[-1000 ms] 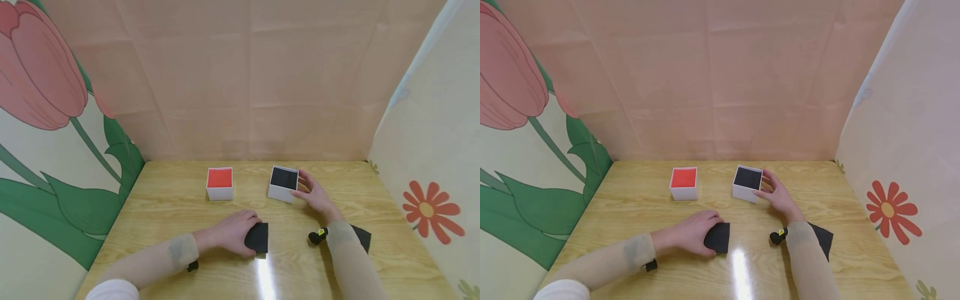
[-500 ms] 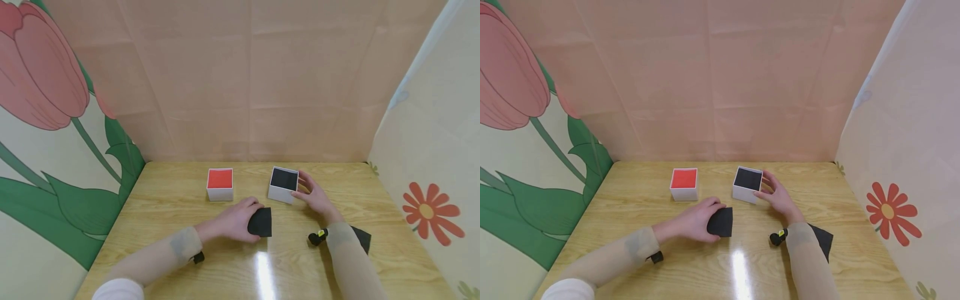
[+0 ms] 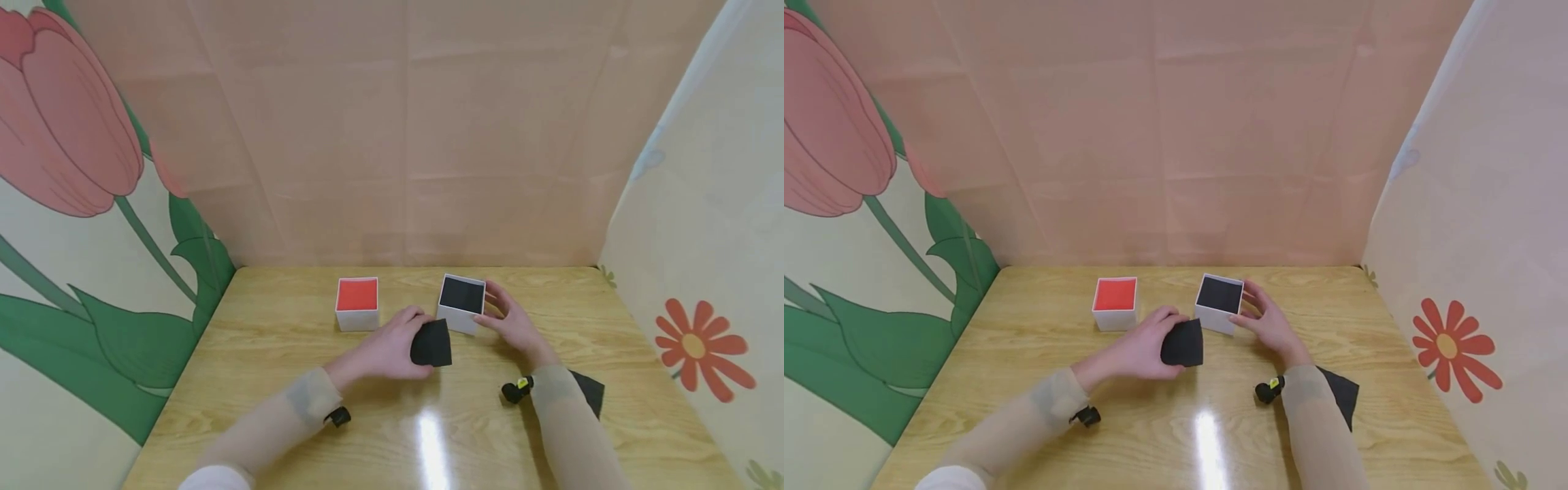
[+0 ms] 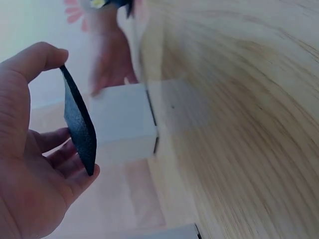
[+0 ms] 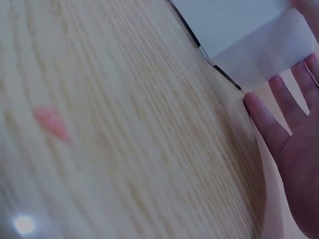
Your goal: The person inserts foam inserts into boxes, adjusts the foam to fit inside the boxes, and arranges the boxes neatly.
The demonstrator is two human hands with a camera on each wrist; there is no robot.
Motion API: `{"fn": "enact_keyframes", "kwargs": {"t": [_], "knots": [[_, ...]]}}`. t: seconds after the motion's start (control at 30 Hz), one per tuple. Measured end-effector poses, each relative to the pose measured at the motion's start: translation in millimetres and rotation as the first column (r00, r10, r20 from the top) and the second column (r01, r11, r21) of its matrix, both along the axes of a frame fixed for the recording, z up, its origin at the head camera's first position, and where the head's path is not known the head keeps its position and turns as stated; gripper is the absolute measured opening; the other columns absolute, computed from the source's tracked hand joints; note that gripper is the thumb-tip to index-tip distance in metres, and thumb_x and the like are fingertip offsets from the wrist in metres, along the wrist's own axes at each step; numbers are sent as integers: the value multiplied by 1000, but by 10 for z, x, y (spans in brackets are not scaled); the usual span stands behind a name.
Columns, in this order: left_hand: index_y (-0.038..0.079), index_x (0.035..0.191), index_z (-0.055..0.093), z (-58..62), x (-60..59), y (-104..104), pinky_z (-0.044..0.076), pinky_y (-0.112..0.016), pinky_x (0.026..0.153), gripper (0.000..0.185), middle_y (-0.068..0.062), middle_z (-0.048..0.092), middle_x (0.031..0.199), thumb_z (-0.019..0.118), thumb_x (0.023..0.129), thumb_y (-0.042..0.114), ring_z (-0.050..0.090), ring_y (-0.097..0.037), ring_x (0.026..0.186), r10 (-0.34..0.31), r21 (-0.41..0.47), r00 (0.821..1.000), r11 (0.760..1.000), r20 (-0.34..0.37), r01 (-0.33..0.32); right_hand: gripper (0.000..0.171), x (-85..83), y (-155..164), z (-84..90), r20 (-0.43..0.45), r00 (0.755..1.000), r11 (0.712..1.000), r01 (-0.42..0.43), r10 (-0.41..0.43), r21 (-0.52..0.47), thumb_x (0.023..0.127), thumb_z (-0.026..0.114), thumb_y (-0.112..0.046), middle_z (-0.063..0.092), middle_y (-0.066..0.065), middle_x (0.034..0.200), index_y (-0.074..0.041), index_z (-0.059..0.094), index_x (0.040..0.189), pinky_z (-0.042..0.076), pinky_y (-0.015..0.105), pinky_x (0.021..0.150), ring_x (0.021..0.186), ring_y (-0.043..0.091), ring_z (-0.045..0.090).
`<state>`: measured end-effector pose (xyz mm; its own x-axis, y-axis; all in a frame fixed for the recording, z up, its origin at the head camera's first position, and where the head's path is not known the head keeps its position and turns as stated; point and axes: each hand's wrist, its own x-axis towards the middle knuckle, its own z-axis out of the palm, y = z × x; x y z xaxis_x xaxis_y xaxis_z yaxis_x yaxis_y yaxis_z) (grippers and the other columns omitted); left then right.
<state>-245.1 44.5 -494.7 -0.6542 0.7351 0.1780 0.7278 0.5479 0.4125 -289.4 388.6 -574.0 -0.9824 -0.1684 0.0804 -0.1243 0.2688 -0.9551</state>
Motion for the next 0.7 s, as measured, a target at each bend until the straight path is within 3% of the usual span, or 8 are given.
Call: {"fn": "enact_keyframes", "kwargs": {"t": [0.2,0.4,0.7], "knots": [[13,156,51,15,-100,106,54,-32,99,89,-1,48,147,88,82,44,51,-17,125,32,76,999,997,-18,-31,98,5,-9,1,-13,1000,1000,-3,3,-6,97,83,-22,26,13,175,-19,21,172,31,62,121,158,45,27],[12,157,51,88,-193,203,48,-34,110,91,-1,50,146,87,82,50,49,-18,132,49,32,995,998,-81,-46,96,33,-36,5,-2,1000,1000,-9,9,-14,98,82,-24,26,13,175,-21,20,173,30,64,122,157,46,28],[10,156,52,186,-402,421,45,-39,114,89,-4,50,150,85,84,50,47,-22,135,91,18,988,996,-126,-90,95,46,-19,27,-18,1000,1000,-7,7,1,99,81,-23,25,15,175,-21,20,173,29,65,122,158,46,26]]}}
